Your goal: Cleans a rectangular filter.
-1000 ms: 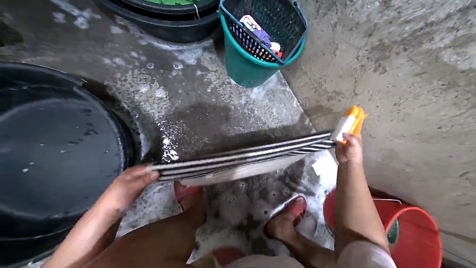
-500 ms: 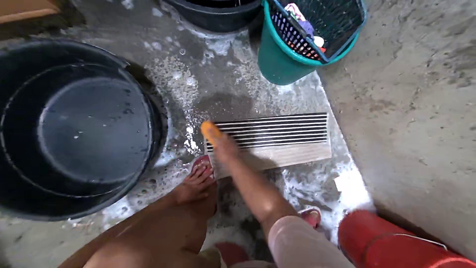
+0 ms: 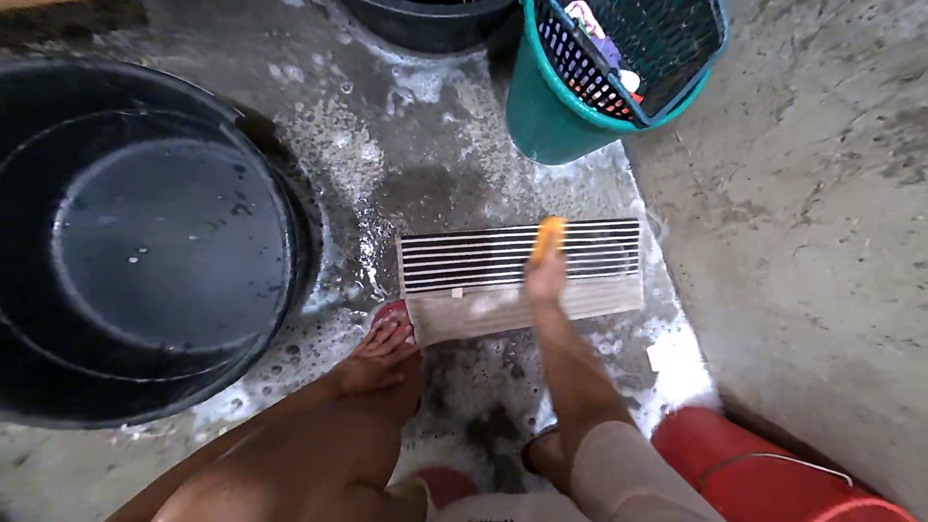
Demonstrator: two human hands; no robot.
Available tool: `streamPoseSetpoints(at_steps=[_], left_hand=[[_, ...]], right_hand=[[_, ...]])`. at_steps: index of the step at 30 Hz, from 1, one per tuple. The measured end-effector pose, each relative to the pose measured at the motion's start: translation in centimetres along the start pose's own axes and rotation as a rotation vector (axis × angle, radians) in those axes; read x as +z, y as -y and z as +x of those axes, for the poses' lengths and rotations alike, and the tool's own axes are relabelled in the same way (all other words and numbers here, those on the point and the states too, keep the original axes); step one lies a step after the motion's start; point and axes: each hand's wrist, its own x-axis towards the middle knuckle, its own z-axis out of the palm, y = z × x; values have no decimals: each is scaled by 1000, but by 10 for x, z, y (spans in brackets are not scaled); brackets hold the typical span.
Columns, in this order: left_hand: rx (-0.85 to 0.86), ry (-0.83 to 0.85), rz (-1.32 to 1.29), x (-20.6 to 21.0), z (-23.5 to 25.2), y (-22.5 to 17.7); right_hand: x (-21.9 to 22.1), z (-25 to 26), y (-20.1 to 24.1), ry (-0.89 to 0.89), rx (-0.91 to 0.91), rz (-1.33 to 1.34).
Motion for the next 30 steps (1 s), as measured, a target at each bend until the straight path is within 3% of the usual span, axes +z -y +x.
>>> streamPoseSetpoints(at_steps=[2, 4, 7, 9, 12, 14, 16, 18, 20, 22, 25, 28, 30], left_hand=[[-6, 16, -7, -3, 1, 0], [-10, 30, -12, -5, 2, -1], [14, -8, -22, -3, -1, 0], [18, -22, -41, -3, -1, 0], [13, -14, -53, -4, 0, 0], [4, 3, -57, -6, 1, -1], [-4, 18, -58, -8, 2, -2], [-16, 41, -59, -8, 3, -2], [-12, 31, -49, -9, 3, -3], [-11, 23, -39, -10, 2, -1], [18, -13, -52, -3, 0, 3], [34, -75, -47, 2, 3, 8], [18, -42, -41, 0, 3, 6]], right_hand=[[40, -72, 69, 208, -351, -24], [62, -117, 104, 438, -573, -75], [38, -95, 71, 487, -730, -156], [10, -52, -2, 387, -658, -195], [-11, -1, -122, 109, -284, -156], [-8, 2, -138, -10, -12, -49], [14, -26, -88, -32, 87, 22], [54, -85, -15, 76, -128, -6], [79, -141, 53, 317, -434, -4], [76, -145, 79, 511, -574, -50], [36, -88, 16, 435, -631, -155], [-21, -14, -105, 196, -220, -152], [-51, 10, -175, 82, 95, -115]])
